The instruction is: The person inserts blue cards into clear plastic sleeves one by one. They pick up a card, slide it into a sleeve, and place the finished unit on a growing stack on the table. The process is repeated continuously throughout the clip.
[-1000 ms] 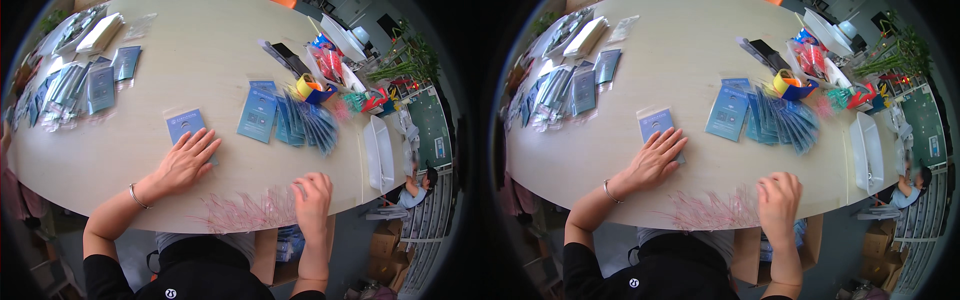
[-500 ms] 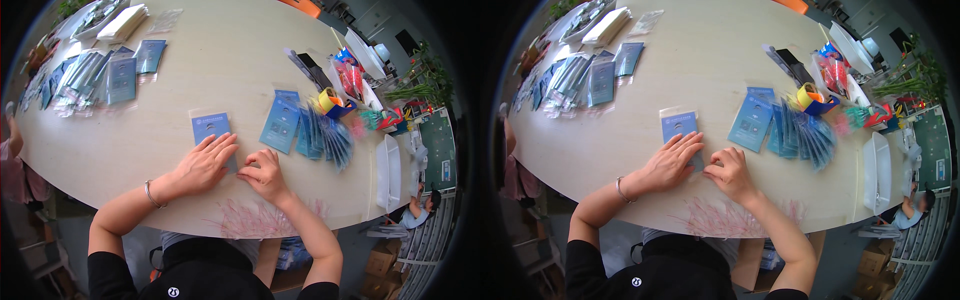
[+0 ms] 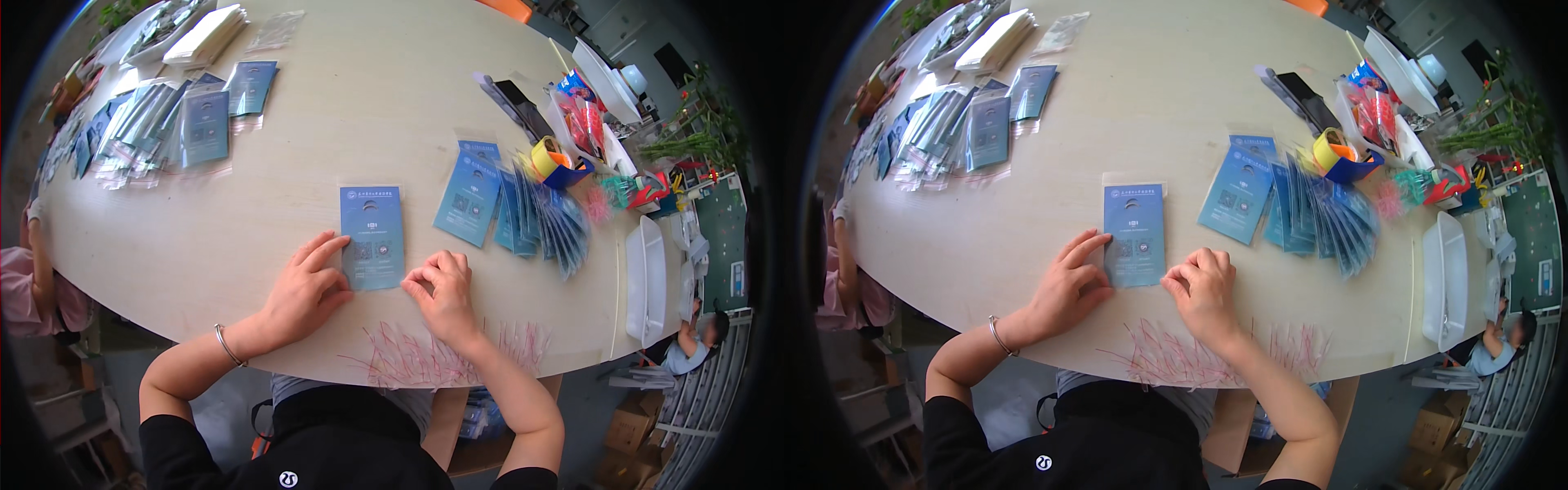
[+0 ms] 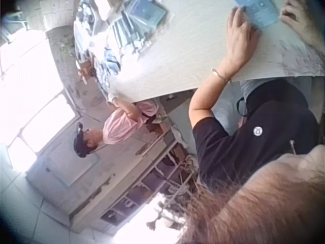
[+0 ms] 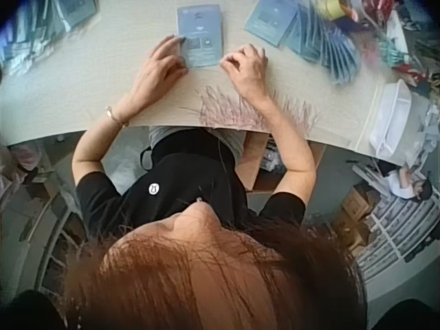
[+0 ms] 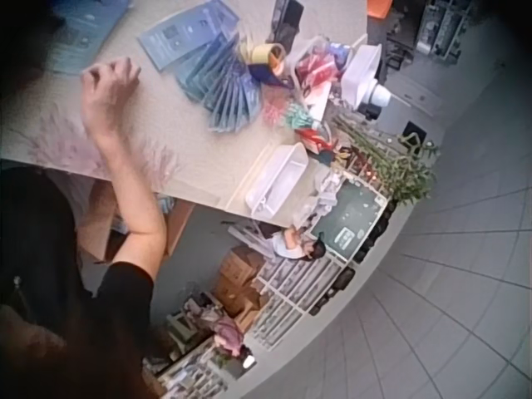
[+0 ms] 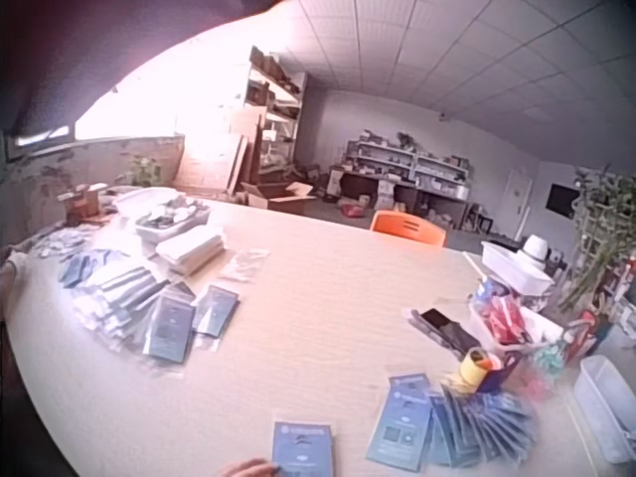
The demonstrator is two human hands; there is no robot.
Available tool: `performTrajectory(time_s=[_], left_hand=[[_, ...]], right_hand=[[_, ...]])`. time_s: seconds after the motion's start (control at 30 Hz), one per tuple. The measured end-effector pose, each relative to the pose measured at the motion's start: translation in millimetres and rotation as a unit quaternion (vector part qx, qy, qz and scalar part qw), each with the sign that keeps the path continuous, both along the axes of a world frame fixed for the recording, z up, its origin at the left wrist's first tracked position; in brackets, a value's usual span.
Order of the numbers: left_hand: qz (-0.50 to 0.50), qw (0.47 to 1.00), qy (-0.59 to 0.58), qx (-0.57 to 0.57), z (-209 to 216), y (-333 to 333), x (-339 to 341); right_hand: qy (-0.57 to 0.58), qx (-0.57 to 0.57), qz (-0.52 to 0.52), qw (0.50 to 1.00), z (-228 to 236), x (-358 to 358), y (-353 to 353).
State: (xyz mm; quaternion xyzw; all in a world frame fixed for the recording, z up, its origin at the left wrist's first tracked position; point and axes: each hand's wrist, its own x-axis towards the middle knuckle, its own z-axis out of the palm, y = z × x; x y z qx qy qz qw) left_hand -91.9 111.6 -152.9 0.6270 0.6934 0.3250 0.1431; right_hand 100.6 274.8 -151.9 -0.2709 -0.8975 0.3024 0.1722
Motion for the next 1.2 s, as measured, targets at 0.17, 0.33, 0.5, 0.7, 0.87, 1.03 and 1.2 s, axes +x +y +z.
performTrajectory(time_s=[0.17, 0.33, 0.5, 0.7, 0.87, 1.03, 1.2], left_hand=[[0.008, 1.000, 0.031, -0.002, 3.2, 7.6, -1.3], [-0.013, 0.998, 0.068, -0.003, 0.1, 9.9, -3.7], [-0.014, 0.996, 0.083, -0.003, -0.5, 10.9, -2.8], [0.025, 0.995, 0.092, -0.018, 5.5, 11.1, 3.6], [0.056, 0.992, 0.104, -0.037, 10.9, 17.5, 7.7], [-0.001, 0.982, 0.186, 0.038, 9.3, 18.0, 10.8], [-0.174, 0.950, 0.259, 0.011, 3.0, 19.5, 9.6]], right_hand=[[-0.002, -0.023, -0.021, 1.000, -0.3, 1.7, -2.1], [-0.021, -0.011, -0.044, 0.999, -0.7, 1.5, -5.9], [-0.040, -0.011, -0.068, 0.997, 2.6, -1.4, -9.5], [-0.058, -0.009, -0.081, 0.995, 4.8, -4.8, -10.0], [-0.059, 0.010, -0.091, 0.994, 3.8, -4.6, -11.1], [0.020, 0.021, -0.080, 0.996, 8.6, -5.4, -14.0], [-0.004, 0.307, 0.109, 0.946, -1.1, -2.2, -30.5]])
